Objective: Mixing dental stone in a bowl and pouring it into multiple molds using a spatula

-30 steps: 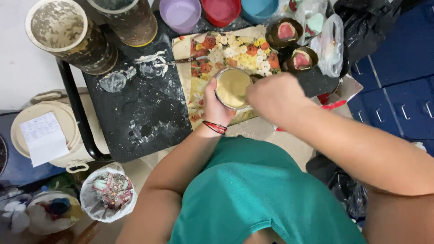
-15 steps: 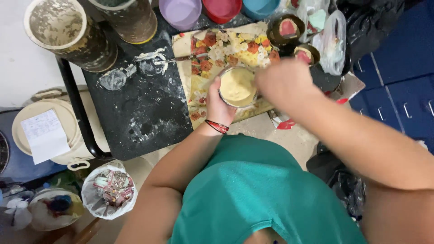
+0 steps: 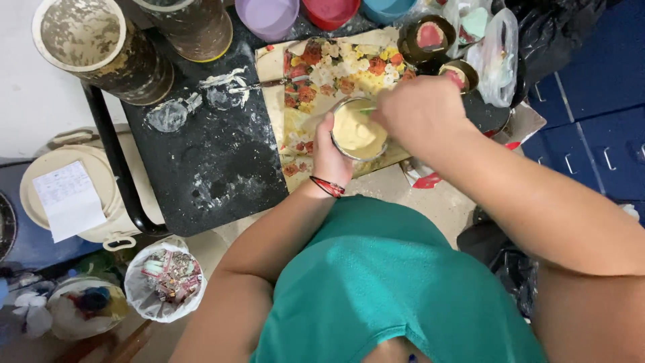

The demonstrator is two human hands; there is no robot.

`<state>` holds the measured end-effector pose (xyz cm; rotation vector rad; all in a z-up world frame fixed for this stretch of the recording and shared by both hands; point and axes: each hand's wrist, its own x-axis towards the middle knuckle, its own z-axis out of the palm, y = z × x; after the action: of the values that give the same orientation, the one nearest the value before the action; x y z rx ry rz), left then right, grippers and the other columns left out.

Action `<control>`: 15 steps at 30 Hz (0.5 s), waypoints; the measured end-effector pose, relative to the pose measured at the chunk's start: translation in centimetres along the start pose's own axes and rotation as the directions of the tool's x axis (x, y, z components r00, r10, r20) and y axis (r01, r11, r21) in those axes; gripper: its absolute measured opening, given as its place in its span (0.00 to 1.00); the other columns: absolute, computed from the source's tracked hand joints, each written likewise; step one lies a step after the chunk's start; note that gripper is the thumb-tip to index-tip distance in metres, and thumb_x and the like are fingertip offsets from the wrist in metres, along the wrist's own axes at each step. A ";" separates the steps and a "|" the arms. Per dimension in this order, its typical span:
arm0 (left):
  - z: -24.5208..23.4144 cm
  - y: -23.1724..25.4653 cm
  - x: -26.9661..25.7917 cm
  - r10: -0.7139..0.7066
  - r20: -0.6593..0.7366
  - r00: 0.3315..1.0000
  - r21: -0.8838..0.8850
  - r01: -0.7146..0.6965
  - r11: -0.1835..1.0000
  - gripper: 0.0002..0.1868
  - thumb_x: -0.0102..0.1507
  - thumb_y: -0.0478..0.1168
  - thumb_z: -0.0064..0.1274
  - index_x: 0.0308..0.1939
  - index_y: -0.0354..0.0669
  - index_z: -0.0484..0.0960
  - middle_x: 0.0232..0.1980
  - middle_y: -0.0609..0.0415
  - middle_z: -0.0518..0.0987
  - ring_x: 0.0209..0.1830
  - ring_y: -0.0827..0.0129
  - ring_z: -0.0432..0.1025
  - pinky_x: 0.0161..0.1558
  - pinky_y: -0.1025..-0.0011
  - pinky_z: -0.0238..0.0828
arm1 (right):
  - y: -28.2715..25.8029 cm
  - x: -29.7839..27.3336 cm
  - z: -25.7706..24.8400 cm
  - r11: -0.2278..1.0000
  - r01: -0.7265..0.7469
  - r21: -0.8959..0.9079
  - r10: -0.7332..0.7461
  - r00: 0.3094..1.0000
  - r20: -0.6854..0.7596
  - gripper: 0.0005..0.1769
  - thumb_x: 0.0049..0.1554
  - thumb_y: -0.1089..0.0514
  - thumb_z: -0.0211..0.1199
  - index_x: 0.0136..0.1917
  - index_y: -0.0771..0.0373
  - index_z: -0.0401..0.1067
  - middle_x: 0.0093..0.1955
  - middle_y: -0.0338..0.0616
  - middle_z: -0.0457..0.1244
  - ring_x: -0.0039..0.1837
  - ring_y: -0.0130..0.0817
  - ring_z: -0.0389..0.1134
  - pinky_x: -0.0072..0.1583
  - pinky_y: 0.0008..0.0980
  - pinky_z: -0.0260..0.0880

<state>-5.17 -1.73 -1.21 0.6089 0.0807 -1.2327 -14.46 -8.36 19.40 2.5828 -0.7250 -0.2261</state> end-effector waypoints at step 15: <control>2.2 1.4 0.2 0.018 -0.044 0.999 -0.025 -0.019 1.000 0.27 0.69 0.56 0.55 0.65 0.43 0.78 0.61 0.39 0.81 0.58 0.49 0.78 0.58 0.48 0.79 | -1.5 -1.1 -4.3 0.995 -0.050 0.088 0.028 0.972 0.233 0.15 0.62 0.53 0.64 0.33 0.50 0.79 0.27 0.37 0.68 0.35 0.36 0.73 0.35 0.40 0.73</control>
<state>-4.36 -2.64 1.10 0.6132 0.1267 -1.1991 -13.57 -5.09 22.54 2.6556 -0.8877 -0.4986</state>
